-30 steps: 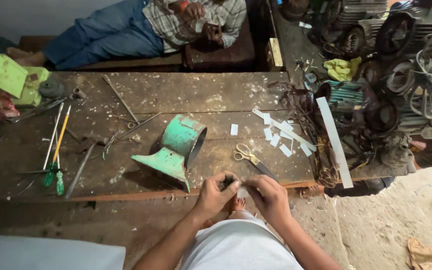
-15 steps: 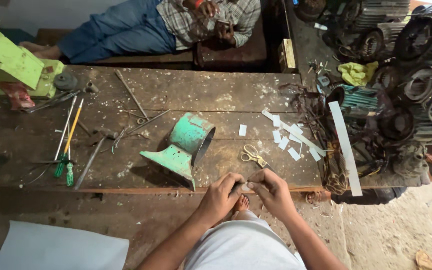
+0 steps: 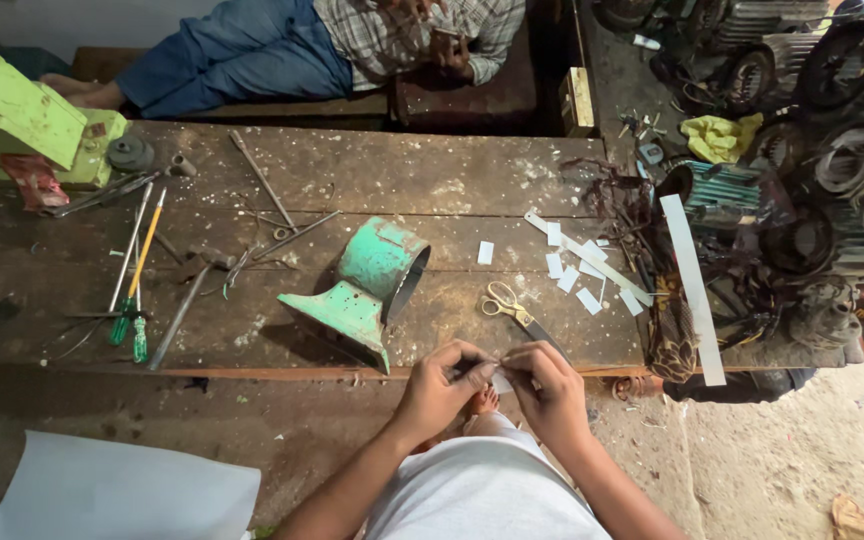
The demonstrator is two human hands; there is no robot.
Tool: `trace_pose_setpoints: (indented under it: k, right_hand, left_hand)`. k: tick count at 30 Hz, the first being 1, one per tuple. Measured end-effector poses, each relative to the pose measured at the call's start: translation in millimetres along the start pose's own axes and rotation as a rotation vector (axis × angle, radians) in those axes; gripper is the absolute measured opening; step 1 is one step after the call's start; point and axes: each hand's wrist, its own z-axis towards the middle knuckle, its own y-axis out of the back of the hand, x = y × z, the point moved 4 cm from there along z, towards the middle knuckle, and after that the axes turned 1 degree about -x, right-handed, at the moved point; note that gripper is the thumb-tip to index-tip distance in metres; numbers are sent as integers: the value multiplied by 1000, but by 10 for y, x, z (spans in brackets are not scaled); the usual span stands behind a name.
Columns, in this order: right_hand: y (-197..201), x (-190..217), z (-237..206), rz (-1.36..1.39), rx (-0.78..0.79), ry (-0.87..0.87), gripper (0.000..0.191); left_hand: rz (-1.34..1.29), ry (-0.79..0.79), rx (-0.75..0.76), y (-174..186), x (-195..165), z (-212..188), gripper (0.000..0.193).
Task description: The person cuts small rectangular pieces from a white sheet using shears and inserts them one by one into a green metal housing. The person repeatedly picks up pieces, cuts them, and places them into the housing, which is occasionally lifted and tilted to check the fit.
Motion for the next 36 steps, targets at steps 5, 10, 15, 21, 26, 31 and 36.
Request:
trace_pose_setpoints:
  k: [5,10,15,21,26,31,36]
  right_hand:
    - [21,23,-36,14,58,65,14]
    - [-97,-82,-104,183,167,-290,10]
    - [-136,-6,-109,326,135,-115,9]
    - [-147,-38,-108,115,28,-72,13]
    - [-269,-164,-114,266,161,-278,22]
    - [-222,-210,-63,275,86,-332,15]
    - [-113,-46,19,-107,178,-166,13]
  left_hand:
    - [-130,182,94,-10,86,-30,17]
    - [360,-207,-14,4,-217,-143,18]
    - [440,-382,-48,-33,-377,-201,18]
    - [439,-311,-1,-9,-382,-210,30]
    - [399,-309,-61,32,-395,-213,41]
    - [369,-18,-87,110,-237,-141,14]
    - [370,-162,-118,108,-241,-81,21]
